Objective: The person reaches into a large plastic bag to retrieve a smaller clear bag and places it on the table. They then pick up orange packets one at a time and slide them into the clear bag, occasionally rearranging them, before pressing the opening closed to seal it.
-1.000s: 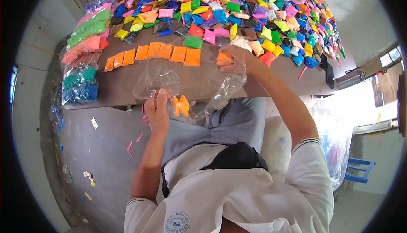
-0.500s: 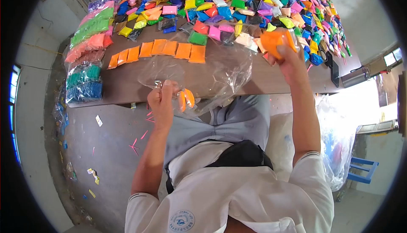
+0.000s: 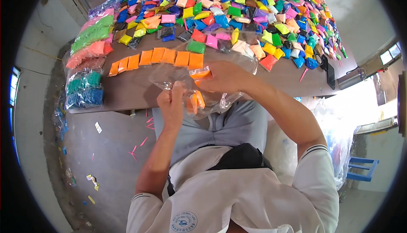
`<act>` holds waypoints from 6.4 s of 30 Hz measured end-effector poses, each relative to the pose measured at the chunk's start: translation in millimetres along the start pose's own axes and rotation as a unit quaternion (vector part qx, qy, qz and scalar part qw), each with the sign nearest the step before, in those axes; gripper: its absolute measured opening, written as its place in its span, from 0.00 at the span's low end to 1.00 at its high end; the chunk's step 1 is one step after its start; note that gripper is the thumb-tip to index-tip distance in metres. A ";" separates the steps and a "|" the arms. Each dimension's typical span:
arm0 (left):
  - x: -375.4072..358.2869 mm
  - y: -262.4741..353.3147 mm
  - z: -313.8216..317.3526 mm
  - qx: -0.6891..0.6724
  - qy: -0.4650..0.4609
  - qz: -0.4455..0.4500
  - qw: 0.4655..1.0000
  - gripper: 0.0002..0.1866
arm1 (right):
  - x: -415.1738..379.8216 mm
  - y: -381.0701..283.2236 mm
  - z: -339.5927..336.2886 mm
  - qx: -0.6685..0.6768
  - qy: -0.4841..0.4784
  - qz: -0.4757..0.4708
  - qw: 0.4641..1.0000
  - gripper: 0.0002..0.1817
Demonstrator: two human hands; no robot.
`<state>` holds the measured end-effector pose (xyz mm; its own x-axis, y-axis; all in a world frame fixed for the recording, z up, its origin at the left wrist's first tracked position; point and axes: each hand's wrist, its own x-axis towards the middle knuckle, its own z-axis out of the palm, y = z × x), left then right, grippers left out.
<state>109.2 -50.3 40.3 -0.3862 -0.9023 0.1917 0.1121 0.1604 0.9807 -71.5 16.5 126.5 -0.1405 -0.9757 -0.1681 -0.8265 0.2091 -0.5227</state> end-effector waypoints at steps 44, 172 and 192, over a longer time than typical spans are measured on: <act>3.1 -23.9 -2.6 -0.078 0.010 -0.014 0.997 0.16 | -48.1 -26.2 -58.0 0.284 0.058 -0.112 0.950 0.14; 22.0 -7.7 1.8 -0.007 -0.056 -0.046 0.997 0.16 | -37.5 18.4 12.2 0.019 0.245 -0.046 0.968 0.22; 80.3 -32.7 42.1 -0.014 -0.053 0.048 0.997 0.15 | 12.2 61.1 -7.0 0.007 0.093 0.060 0.994 0.24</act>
<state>35.9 -111.1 25.2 -0.4660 -0.8360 0.2899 0.1784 0.2321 0.9562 -127.6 16.9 98.4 -0.3365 -0.9389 -0.0725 -0.7909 0.3235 -0.5194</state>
